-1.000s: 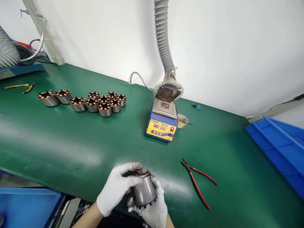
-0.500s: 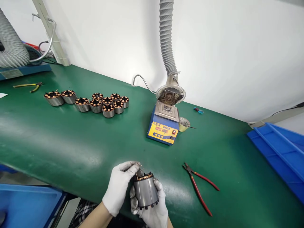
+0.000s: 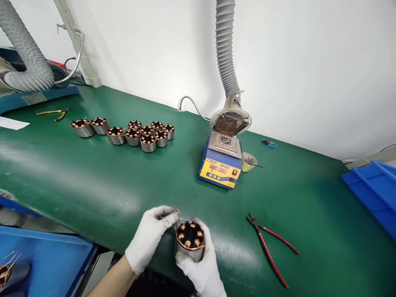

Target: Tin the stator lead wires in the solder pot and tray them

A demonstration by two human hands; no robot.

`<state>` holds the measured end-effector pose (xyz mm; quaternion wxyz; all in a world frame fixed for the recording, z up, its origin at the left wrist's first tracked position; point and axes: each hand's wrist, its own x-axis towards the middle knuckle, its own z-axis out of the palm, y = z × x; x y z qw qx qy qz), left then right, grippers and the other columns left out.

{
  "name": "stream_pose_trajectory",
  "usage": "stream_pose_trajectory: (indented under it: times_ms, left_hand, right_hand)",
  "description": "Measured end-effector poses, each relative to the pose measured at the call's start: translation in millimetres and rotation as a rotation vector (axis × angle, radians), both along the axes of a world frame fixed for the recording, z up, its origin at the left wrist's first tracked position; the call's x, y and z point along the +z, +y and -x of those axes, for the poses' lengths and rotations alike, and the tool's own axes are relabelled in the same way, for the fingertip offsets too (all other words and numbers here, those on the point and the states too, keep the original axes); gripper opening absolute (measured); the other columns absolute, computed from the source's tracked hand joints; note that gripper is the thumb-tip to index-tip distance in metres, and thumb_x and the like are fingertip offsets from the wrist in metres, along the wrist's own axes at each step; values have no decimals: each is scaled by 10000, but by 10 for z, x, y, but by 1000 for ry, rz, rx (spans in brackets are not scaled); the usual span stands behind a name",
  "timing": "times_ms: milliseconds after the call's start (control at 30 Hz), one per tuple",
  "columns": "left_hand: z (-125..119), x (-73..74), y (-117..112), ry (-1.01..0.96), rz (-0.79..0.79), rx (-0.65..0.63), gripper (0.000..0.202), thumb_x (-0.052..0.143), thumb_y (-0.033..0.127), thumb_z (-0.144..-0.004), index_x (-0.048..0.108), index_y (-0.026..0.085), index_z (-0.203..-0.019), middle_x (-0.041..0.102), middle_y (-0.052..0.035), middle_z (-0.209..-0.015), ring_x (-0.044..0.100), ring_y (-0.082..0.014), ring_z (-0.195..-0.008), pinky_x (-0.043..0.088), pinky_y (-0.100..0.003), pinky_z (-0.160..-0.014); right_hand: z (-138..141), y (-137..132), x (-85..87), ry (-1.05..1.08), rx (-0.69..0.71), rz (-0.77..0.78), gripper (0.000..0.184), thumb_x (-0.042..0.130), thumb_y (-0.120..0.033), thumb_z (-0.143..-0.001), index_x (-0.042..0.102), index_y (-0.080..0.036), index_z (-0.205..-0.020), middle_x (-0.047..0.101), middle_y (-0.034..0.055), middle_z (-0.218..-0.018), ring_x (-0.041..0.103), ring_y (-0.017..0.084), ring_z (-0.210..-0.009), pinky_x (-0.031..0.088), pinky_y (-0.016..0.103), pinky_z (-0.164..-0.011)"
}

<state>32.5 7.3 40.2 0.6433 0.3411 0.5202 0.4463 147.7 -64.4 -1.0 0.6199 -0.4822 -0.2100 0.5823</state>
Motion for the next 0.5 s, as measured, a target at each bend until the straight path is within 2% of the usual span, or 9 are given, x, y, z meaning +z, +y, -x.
stream_pose_trajectory:
  times_ms: [67, 100, 167, 200, 267, 333, 400, 433, 500]
  left_hand:
    - [81, -78, 4, -122, -29, 11, 342, 668, 487, -698, 643, 212, -901, 701, -30, -906, 611, -186, -950, 454, -275, -882]
    - [104, -108, -2, -167, -19, -36, 409, 618, 515, -741, 596, 237, -1039, 670, -36, -1065, 555, -183, -1087, 396, -289, -974]
    - [86, -133, -20, -159, 41, -243, 607, 642, 512, -718, 463, 244, -1232, 574, -58, -1253, 465, -204, -1210, 323, -340, -1052]
    - [43, -126, -25, -111, 67, -359, 654, 671, 482, -693, 449, 220, -1249, 580, -74, -1244, 481, -226, -1194, 334, -366, -1044]
    - [-80, -85, -16, -12, 70, -477, 537, 681, 412, -677, 550, 164, -1135, 662, -87, -1087, 566, -257, -1072, 399, -392, -973]
    - [-179, -34, 20, 24, 37, -431, 347, 654, 403, -694, 643, 139, -920, 700, -74, -891, 621, -238, -913, 452, -353, -873]
    - [-179, 8, 64, -54, 35, -291, 310, 674, 442, -681, 645, 144, -760, 682, -47, -740, 627, -192, -740, 479, -296, -737]
    - [-137, 25, 79, -130, 35, -181, 321, 692, 461, -668, 633, 156, -748, 668, -26, -699, 621, -174, -696, 478, -277, -699]
    - [3, 54, 89, -239, 6, 32, 343, 703, 486, -662, 620, 182, -796, 670, -6, -726, 632, -170, -753, 473, -263, -736]
  right_hand:
    - [68, -35, -92, -178, -95, 69, 791, 822, -129, -459, 497, -250, -1170, 628, 65, -1110, 600, 235, -1013, 460, 338, -904]
    - [103, -52, -145, -259, -132, 91, 820, 826, -127, -453, 481, -253, -1186, 616, 68, -1130, 592, 238, -1027, 452, 342, -919]
    - [165, -83, -247, -354, -182, 73, 869, 838, -128, -429, 465, -247, -1204, 593, 86, -1173, 568, 259, -1073, 418, 365, -965]
    - [187, -97, -289, -377, -194, 43, 889, 844, -134, -421, 458, -240, -1215, 579, 99, -1199, 551, 275, -1102, 393, 382, -991]
    - [207, -123, -342, -418, -197, -22, 930, 852, -153, -414, 435, -222, -1242, 535, 128, -1269, 487, 313, -1183, 325, 419, -1046]
    - [195, -150, -351, -504, -143, -33, 928, 847, -194, -448, 406, -211, -1264, 493, 141, -1319, 419, 330, -1245, 269, 444, -1081]
    - [165, -174, -334, -597, -55, 11, 908, 829, -239, -496, 376, -214, -1283, 492, 136, -1320, 416, 329, -1247, 261, 453, -1087]
    - [149, -184, -325, -629, -21, 38, 902, 821, -254, -511, 368, -220, -1289, 504, 129, -1309, 432, 328, -1234, 270, 450, -1084]
    - [124, -193, -330, -677, 4, 75, 913, 818, -271, -513, 361, -233, -1303, 542, 110, -1268, 475, 326, -1194, 310, 437, -1064]
